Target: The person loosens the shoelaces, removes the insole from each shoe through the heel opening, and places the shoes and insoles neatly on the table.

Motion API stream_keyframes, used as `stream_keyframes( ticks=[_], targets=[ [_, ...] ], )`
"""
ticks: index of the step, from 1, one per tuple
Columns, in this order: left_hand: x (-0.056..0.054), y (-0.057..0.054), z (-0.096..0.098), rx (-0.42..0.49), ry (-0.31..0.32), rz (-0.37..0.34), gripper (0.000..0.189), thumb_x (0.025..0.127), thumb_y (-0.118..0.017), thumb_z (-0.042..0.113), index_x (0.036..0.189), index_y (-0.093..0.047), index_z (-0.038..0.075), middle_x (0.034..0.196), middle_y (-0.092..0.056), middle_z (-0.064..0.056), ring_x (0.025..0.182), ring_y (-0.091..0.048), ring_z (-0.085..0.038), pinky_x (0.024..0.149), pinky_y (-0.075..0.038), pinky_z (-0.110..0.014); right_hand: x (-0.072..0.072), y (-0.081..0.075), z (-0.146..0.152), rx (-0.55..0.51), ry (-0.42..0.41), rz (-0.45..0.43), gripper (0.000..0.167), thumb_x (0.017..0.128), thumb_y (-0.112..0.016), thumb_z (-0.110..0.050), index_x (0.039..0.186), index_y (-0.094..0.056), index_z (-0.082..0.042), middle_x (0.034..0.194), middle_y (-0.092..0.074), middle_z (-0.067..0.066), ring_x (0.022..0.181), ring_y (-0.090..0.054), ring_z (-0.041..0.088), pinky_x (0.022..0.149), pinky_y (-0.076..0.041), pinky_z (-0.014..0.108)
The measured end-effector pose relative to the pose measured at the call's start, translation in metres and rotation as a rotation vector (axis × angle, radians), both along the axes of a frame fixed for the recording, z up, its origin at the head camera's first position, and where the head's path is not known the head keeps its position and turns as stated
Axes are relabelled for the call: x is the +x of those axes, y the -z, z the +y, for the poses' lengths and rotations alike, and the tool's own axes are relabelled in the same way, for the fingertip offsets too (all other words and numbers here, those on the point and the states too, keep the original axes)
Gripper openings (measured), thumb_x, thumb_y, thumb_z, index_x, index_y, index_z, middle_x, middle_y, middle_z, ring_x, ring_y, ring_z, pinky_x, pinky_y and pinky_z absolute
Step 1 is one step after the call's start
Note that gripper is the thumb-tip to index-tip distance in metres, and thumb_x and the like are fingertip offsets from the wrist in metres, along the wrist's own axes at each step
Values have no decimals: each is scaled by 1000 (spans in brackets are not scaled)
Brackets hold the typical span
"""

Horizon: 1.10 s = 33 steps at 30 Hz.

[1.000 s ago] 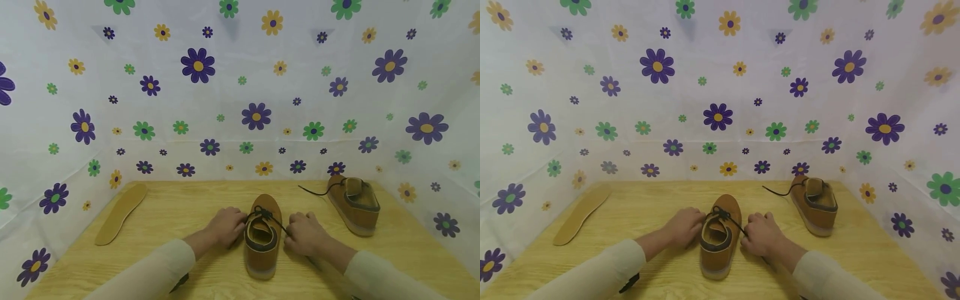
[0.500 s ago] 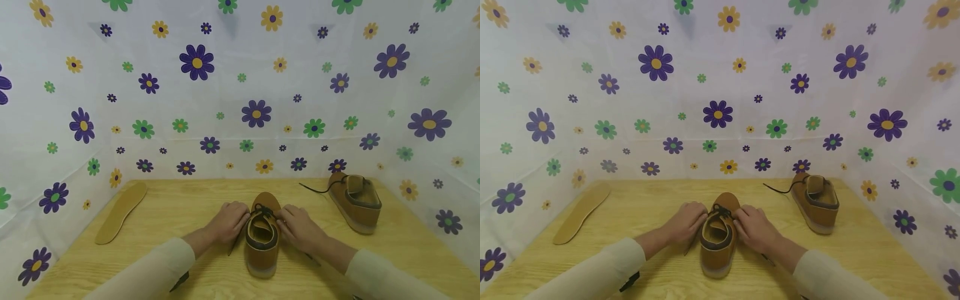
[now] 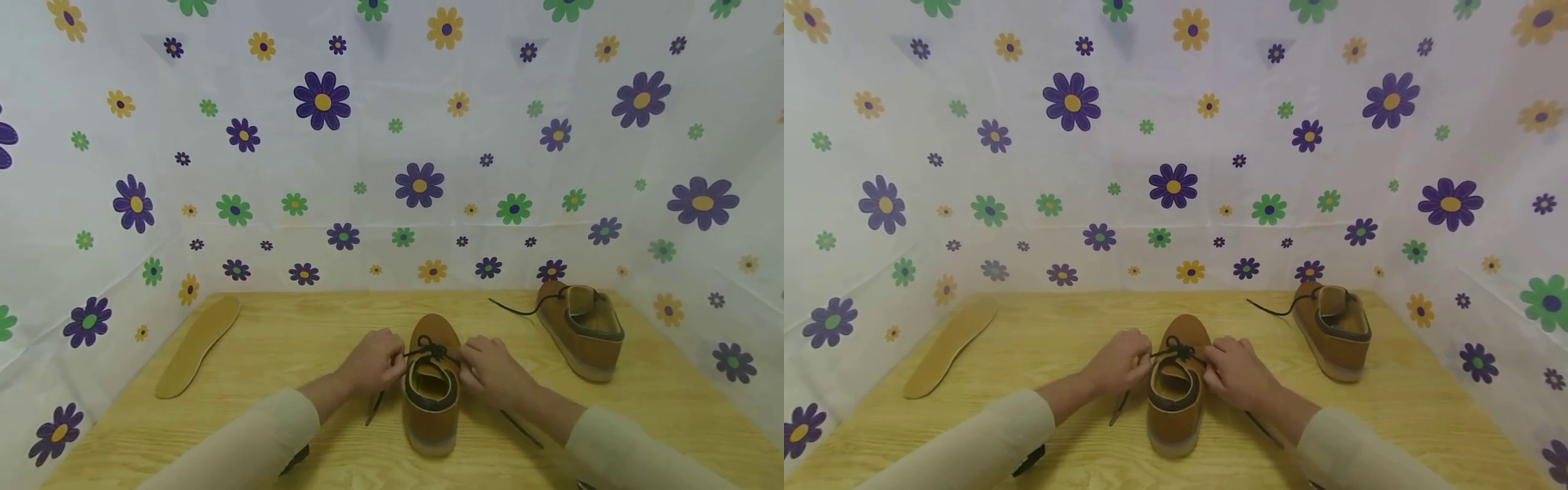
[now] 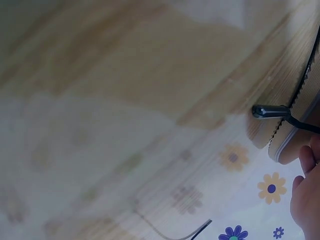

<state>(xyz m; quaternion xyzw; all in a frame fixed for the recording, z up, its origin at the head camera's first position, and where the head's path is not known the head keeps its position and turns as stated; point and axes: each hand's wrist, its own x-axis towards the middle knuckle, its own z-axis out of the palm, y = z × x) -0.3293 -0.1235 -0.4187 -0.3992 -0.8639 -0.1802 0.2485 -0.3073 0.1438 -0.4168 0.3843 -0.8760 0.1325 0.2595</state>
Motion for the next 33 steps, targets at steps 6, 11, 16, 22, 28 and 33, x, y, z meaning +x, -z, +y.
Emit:
stream_keyframes(
  ticks=[6, 11, 16, 22, 28, 33],
  targets=[
    [3, 1, 0, 1, -1, 12, 24, 78, -56, 8, 60, -42, 16, 59, -37, 9, 60, -30, -6, 67, -36, -26, 0, 3, 1, -2, 22, 57, 16, 80, -60, -9, 73, -50, -19, 74, -43, -9, 71, -37, 8, 70, -26, 26],
    [4, 1, -1, -7, -18, -39, 27, 77, -56, 9, 57, -40, 17, 58, -34, 10, 60, -30, -6, 66, -33, -24, -2, 5, 0, 3, 37, 76, 20, 78, -60, -11, 70, -45, -21, 71, -40, -11, 68, -34, 8, 68, -25, 25],
    [4, 1, -1, -22, -23, -55, 28, 76, -55, 10, 56, -37, 17, 57, -31, 11, 58, -30, -7, 64, -32, -23, -2, 5, 1, 9, 52, 45, 25, 78, -60, -13, 67, -41, -23, 68, -35, -12, 66, -30, 7, 68, -24, 25],
    [5, -2, -1, -63, -8, 0, 28, 74, -54, 10, 57, -34, 18, 58, -27, 11, 58, -29, -7, 62, -29, -22, -2, 4, 1, 2, 66, 24, 28, 78, -61, -12, 64, -38, -23, 67, -33, -12, 65, -28, 7, 67, -24, 25],
    [4, -2, -1, -123, 19, 66, 30, 72, -55, 9, 58, -30, 19, 60, -22, 13, 58, -26, -7, 60, -27, -20, 0, 2, 1, -2, 71, -19, 32, 77, -60, -11, 61, -34, -22, 64, -28, -12, 64, -25, 7, 66, -21, 25],
    [5, -1, -2, -204, 11, 40, 27, 72, -56, 12, 57, -34, 18, 57, -30, 12, 57, -34, -9, 58, -29, -21, 3, 0, 2, 45, 97, -78, 34, 78, -58, -13, 58, -32, -21, 63, -28, -11, 63, -25, 8, 65, -21, 26]
  ],
)
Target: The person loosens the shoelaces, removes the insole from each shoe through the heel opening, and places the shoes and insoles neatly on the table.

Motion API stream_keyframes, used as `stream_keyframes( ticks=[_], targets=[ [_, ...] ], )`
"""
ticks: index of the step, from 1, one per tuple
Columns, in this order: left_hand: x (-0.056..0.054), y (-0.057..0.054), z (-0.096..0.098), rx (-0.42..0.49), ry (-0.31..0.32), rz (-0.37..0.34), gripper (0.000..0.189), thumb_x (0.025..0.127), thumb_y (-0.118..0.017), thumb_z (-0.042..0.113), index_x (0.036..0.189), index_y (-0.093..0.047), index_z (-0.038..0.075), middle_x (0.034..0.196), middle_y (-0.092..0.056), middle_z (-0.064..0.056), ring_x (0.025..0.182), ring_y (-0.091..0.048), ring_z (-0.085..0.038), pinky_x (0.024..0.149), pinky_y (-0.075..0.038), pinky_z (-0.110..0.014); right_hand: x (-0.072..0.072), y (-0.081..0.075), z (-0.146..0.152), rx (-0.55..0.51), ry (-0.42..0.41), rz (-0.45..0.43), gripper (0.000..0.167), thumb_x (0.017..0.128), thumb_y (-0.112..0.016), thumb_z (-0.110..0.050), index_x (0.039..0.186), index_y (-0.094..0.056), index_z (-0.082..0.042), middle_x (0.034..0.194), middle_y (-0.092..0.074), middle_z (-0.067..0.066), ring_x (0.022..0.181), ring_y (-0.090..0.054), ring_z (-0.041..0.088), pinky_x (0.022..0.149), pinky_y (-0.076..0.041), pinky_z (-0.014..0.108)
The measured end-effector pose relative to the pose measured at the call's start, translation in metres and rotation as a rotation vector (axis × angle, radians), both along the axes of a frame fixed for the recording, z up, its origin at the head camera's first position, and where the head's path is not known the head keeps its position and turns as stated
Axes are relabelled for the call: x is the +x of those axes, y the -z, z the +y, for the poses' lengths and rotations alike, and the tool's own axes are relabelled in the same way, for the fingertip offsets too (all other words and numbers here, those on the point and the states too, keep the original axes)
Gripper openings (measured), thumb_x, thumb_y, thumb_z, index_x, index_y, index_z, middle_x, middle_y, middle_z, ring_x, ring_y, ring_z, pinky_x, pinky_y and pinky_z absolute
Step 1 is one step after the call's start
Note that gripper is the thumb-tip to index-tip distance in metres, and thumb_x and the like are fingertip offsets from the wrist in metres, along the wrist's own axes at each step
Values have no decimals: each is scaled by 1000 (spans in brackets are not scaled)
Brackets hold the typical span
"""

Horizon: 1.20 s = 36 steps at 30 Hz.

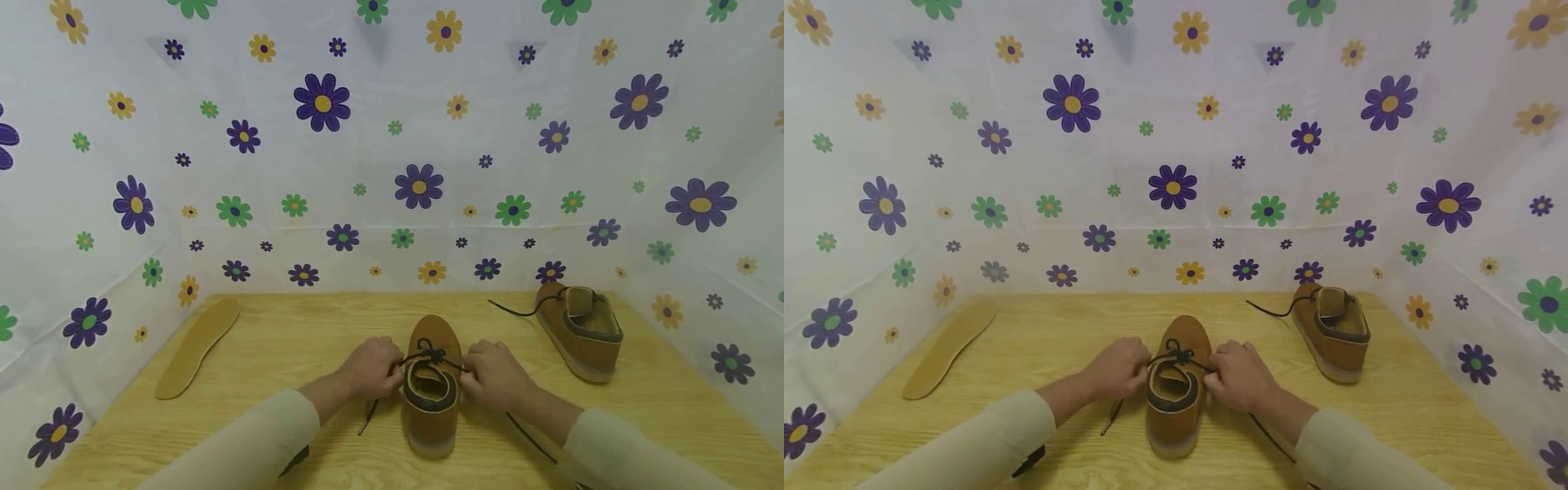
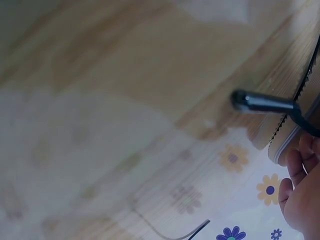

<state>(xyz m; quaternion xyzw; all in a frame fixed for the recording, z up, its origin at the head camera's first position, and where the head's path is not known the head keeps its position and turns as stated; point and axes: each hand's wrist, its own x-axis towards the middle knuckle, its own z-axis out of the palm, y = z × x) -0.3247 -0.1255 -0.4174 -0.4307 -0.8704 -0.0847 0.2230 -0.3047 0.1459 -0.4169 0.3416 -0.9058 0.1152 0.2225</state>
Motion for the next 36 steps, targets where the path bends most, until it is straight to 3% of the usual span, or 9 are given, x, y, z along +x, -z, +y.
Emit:
stream_keyframes(
  ticks=[4, 8, 15, 18, 21, 24, 30, 36],
  targets=[
    [0, 3, -4, -101, -14, -46, 29, 72, -57, 17, 55, -34, 19, 55, -32, 11, 57, -35, -9, 54, -26, -22, 2, 0, 7, 62, 26, -108, 38, 81, -58, -16, 52, -33, -21, 63, -37, -9, 64, -30, 8, 66, -24, 29],
    [0, 6, -7, -150, -35, -144, 29, 73, -56, 17, 56, -32, 19, 56, -32, 11, 57, -34, -8, 52, -29, -22, 1, 2, 16, 80, 84, -204, 40, 83, -58, -18, 51, -36, -21, 63, -36, -9, 64, -33, 8, 68, -26, 32],
    [1, 4, -4, -147, -76, -314, 23, 83, -54, 16, 62, -45, 17, 65, -49, 5, 64, -45, -10, 61, -43, -28, 2, 4, 13, 171, 63, -163, 33, 84, -59, -23, 55, -43, -23, 68, -40, -9, 66, -36, 11, 68, -28, 34],
    [2, 4, -3, -123, -124, -338, 23, 90, -51, 16, 67, -50, 16, 68, -53, 3, 69, -53, -14, 67, -47, -33, 4, 3, 8, 187, 78, -158, 28, 86, -58, -24, 61, -45, -23, 71, -42, -7, 68, -37, 13, 68, -28, 35],
    [4, 3, -2, -44, -171, -275, 24, 96, -47, 15, 73, -52, 16, 69, -54, 3, 71, -55, -15, 69, -48, -35, 4, 4, 6, 129, 122, -146, 21, 89, -57, -22, 70, -49, -21, 72, -43, -6, 71, -40, 14, 69, -31, 35],
    [5, 2, 1, 72, -169, -137, 20, 100, -46, 15, 81, -53, 16, 73, -52, 5, 71, -51, -13, 70, -46, -34, 4, 5, 4, 3, 138, -86, 12, 93, -56, -17, 81, -54, -19, 76, -48, -6, 74, -45, 14, 71, -36, 36],
    [1, -4, 8, 242, -70, 119, 9, 101, -52, 15, 98, -60, 11, 92, -58, 0, 85, -54, -15, 78, -48, -34, 0, 2, -2, -169, -7, 126, 10, 97, -61, -16, 105, -68, -14, 91, -62, -2, 80, -56, 13, 73, -47, 37],
    [-1, -8, 12, 217, 10, 217, 21, 103, -53, 20, 115, -66, 10, 112, -63, -5, 103, -62, -21, 90, -51, -40, -6, -2, -13, -196, -142, 256, 17, 93, -68, -14, 109, -70, -11, 93, -61, 3, 79, -55, 14, 69, -47, 33]
  ],
)
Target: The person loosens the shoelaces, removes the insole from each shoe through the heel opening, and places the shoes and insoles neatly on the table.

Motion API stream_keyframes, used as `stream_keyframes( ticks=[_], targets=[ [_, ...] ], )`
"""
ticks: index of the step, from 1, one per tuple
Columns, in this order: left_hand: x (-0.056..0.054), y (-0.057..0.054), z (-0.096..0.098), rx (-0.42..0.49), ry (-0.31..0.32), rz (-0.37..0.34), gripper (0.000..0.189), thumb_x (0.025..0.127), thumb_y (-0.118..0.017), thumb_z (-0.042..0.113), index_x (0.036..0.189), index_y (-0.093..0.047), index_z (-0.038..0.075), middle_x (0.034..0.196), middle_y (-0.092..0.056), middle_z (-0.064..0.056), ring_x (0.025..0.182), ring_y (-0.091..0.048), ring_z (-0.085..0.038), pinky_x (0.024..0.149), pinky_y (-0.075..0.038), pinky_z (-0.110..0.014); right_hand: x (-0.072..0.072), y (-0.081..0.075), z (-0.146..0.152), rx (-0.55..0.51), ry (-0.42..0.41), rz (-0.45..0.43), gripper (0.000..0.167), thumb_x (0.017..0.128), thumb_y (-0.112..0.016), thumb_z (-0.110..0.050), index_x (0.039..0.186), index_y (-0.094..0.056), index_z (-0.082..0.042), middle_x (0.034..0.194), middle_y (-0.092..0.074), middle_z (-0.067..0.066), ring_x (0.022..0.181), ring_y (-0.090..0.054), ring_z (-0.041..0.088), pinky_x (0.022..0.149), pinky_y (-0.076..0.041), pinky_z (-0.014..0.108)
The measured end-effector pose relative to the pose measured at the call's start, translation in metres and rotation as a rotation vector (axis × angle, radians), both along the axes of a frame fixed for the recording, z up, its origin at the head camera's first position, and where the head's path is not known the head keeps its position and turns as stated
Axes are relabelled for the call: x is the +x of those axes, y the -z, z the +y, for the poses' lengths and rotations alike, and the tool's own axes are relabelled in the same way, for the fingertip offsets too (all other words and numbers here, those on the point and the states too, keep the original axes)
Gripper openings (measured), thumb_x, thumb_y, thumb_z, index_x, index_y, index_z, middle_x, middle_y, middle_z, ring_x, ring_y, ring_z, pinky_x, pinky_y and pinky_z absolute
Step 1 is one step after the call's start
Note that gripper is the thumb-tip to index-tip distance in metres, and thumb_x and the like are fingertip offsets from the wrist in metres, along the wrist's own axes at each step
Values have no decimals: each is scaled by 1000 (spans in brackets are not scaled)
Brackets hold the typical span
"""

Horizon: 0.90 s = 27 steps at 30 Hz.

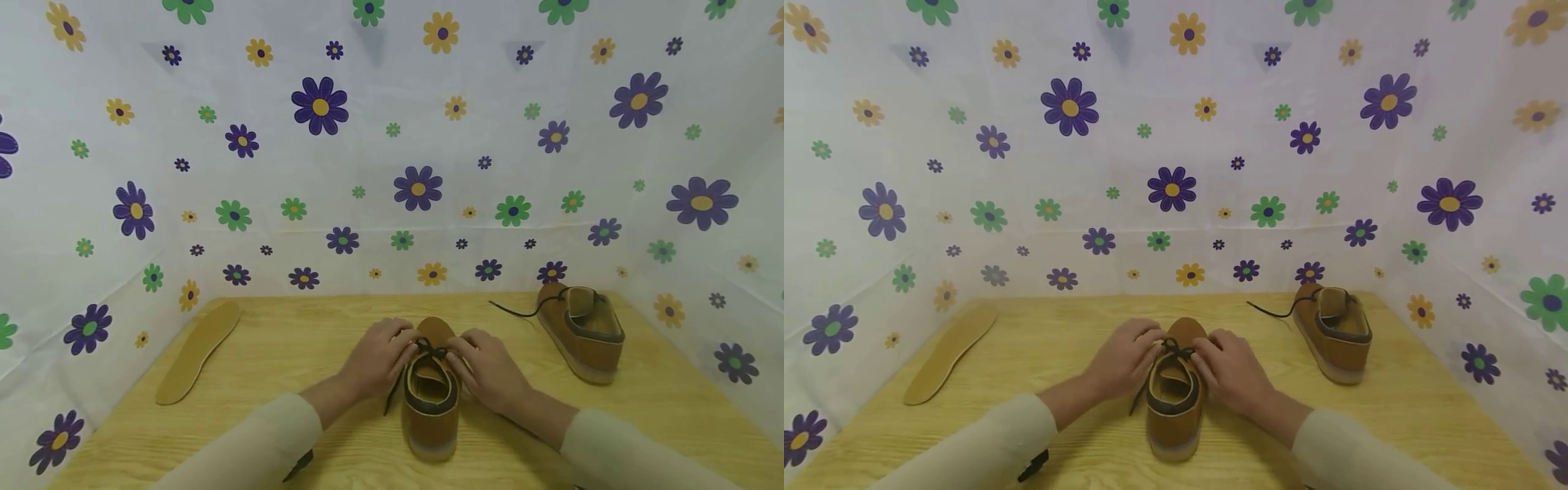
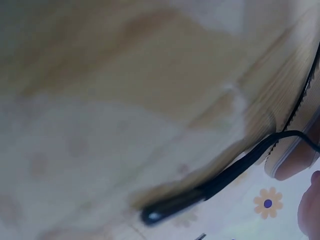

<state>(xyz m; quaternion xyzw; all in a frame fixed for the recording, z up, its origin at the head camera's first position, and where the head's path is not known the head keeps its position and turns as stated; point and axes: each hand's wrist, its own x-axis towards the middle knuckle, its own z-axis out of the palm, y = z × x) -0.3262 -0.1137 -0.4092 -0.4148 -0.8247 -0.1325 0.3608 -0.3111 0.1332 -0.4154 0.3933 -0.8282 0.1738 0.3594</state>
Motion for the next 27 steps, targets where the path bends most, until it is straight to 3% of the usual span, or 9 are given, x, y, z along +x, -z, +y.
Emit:
stream_keyframes(
  ticks=[7, 14, 21, 27],
  targets=[
    [3, 1, 4, -79, 64, 67, 30, 104, -52, 24, 129, -65, 15, 120, -66, -2, 111, -61, -19, 94, -51, -37, -1, 0, -10, -23, -80, 6, 15, 93, -70, -15, 106, -71, -11, 93, -60, 3, 78, -52, 12, 69, -46, 31],
    [3, 3, 9, -84, 77, 168, 20, 99, -60, 23, 115, -70, 16, 110, -68, 2, 101, -61, -15, 82, -51, -31, -5, 3, -14, -67, -144, 8, 13, 84, -78, -10, 96, -73, -9, 93, -61, 3, 82, -54, 14, 72, -48, 31],
    [4, 5, 10, -79, 67, 131, 13, 95, -67, 20, 106, -67, 13, 106, -66, 3, 97, -60, -13, 79, -50, -28, -5, 2, -16, -84, -167, 22, 13, 79, -81, -6, 88, -73, -10, 88, -61, 1, 79, -52, 12, 70, -46, 28],
    [5, 3, 12, -96, 54, 127, 11, 96, -64, 19, 105, -65, 12, 105, -65, 0, 93, -59, -14, 76, -48, -28, -4, 0, -16, -87, -156, 55, 16, 76, -82, -3, 86, -71, -8, 88, -62, 1, 77, -52, 12, 69, -45, 29]
  ],
)
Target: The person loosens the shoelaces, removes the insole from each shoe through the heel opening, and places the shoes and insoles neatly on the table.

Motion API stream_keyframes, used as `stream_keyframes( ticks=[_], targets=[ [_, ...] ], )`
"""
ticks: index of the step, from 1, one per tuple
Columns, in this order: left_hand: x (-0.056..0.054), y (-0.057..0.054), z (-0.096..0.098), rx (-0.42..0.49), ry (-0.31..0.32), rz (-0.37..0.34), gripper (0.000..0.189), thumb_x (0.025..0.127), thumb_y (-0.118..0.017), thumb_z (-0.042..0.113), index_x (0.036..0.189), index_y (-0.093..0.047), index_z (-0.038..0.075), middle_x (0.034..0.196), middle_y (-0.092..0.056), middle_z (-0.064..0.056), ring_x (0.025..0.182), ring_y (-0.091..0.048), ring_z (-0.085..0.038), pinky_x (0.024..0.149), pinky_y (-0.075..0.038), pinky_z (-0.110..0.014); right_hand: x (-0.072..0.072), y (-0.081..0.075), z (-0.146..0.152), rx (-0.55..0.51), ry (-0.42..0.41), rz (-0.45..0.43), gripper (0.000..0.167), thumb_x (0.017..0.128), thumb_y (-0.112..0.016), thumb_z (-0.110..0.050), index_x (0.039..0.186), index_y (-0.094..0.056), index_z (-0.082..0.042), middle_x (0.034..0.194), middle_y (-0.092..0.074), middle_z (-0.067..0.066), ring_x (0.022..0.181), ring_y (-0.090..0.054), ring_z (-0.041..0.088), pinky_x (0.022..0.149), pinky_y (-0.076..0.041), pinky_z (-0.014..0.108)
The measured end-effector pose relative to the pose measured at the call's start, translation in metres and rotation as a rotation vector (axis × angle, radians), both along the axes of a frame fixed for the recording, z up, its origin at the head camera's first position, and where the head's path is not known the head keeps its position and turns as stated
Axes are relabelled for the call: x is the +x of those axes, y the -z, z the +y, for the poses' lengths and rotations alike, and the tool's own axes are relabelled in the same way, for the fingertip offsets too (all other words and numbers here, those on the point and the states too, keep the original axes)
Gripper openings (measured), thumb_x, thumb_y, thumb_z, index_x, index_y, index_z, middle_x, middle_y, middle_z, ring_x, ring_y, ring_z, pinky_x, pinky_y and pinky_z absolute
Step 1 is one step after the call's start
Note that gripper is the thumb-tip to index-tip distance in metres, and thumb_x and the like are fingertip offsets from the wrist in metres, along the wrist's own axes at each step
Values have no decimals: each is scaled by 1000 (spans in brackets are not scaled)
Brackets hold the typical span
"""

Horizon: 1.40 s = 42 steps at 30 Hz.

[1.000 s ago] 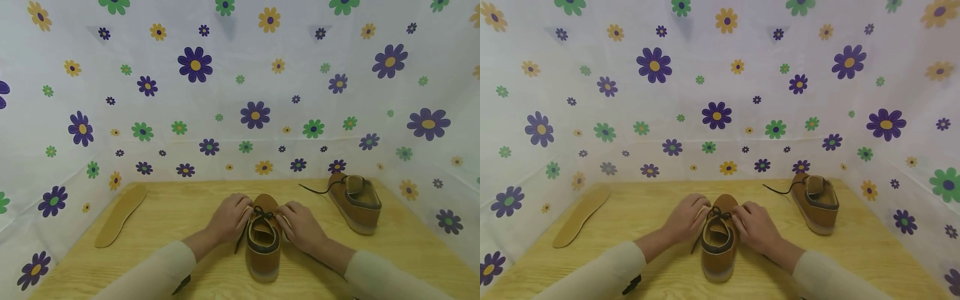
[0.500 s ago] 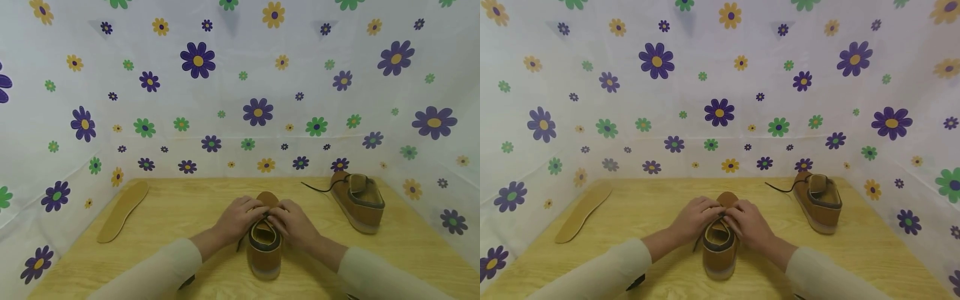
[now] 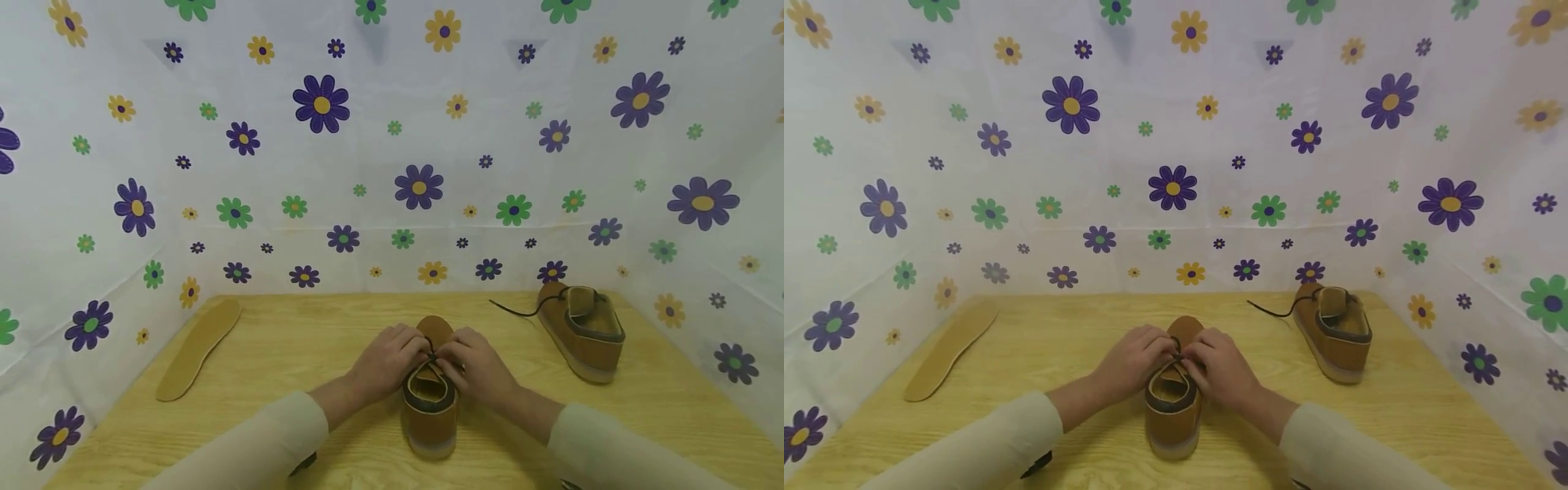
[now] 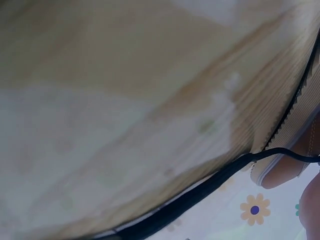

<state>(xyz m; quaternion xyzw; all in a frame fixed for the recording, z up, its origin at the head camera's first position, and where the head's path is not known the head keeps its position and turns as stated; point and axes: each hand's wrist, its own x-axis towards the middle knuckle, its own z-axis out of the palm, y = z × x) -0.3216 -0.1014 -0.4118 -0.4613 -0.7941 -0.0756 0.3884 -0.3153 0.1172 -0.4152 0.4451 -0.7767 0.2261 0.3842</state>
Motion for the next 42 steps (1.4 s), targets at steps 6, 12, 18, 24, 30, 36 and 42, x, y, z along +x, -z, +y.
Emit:
stream_keyframes(
  ticks=[6, 12, 18, 24, 30, 36, 42],
  targets=[
    [0, -1, 1, -23, -31, -17, 10, 98, -61, 18, 105, -64, 11, 107, -64, -1, 95, -60, -15, 78, -48, -29, 0, 0, 1, 30, 46, -13, 15, 79, -81, -7, 87, -68, -9, 89, -62, 0, 80, -54, 13, 71, -46, 31],
    [-2, 0, 1, -22, -45, 22, 11, 97, -64, 18, 105, -64, 11, 107, -64, -1, 94, -61, -15, 77, -49, -30, 1, -1, 3, 62, 96, -41, 13, 81, -75, -9, 87, -64, -10, 87, -60, -1, 79, -52, 12, 70, -46, 32],
    [-4, 4, -1, 16, -33, 48, 10, 96, -63, 14, 102, -62, 6, 102, -64, -4, 91, -61, -17, 79, -52, -31, 4, -1, 5, 80, 151, -75, 12, 80, -68, -9, 89, -59, -11, 81, -50, -4, 73, -43, 9, 66, -41, 28],
    [-6, 6, -4, 8, -59, 11, 10, 99, -57, 15, 101, -60, 6, 100, -62, -5, 91, -60, -17, 79, -52, -32, 2, 0, 5, 84, 185, -75, 13, 77, -65, -10, 87, -58, -14, 82, -48, -5, 73, -42, 9, 65, -39, 27],
    [-5, 6, -6, 13, -80, -25, 7, 96, -61, 13, 98, -60, 6, 96, -60, -3, 88, -58, -17, 80, -52, -32, 1, 1, 6, 76, 195, -83, 12, 74, -63, -12, 83, -56, -16, 81, -47, -7, 73, -41, 10, 65, -36, 27],
    [-5, 9, -9, 31, -78, -66, 7, 94, -62, 9, 98, -59, 5, 95, -59, -5, 88, -57, -17, 82, -52, -32, 4, 0, 4, 85, 191, -97, 12, 73, -64, -13, 81, -57, -18, 82, -52, -8, 74, -43, 9, 65, -37, 27],
    [-5, 9, -11, 91, -91, -158, 8, 91, -62, 6, 95, -56, 5, 87, -54, -3, 76, -49, -11, 68, -48, -23, 7, -2, 6, 107, 214, -87, 10, 76, -64, -15, 85, -60, -16, 85, -58, -6, 73, -47, 11, 65, -41, 30]
  ],
)
